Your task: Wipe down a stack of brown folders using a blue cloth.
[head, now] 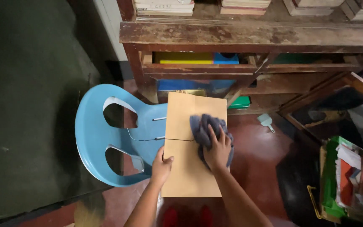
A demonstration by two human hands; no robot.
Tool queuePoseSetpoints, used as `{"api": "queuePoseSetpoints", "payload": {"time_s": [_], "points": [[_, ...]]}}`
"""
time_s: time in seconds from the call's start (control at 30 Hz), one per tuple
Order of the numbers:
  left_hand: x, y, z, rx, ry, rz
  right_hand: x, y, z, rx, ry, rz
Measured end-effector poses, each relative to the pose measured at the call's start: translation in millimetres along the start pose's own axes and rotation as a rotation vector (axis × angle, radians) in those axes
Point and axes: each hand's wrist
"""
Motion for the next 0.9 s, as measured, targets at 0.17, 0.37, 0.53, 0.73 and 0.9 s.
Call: {"api": "queuePoseSetpoints", "payload": {"time_s": [0.17,0.37,0.53,0.73,0.9], "points": [[-13,-22,-10,-0.052,-0.021,0.098,3,72,8,0.096,-0.008,0.099],[2,32,-7,-0.102,-0.026,-0.029,22,68,15,-0.155,0.398,0.425],[-20,-24,-14,-0.085,-0.041,0.018,101,-8,16,0.140,-0.009,0.207],[-4,16,-31,-0.119,-0.148,-0.168,95,46,-1,0.186,0.055,-0.013],[21,80,-39,0.114,-0.283,-0.203,8,89,-22,0.131,0.081,0.544]]}}
Point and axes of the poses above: each hand's wrist, its own x-axis towards the middle knuckle, its own z-axis out of the back of the hand, y = z × x, and after that the axes turned 14 degrees about y, right-handed
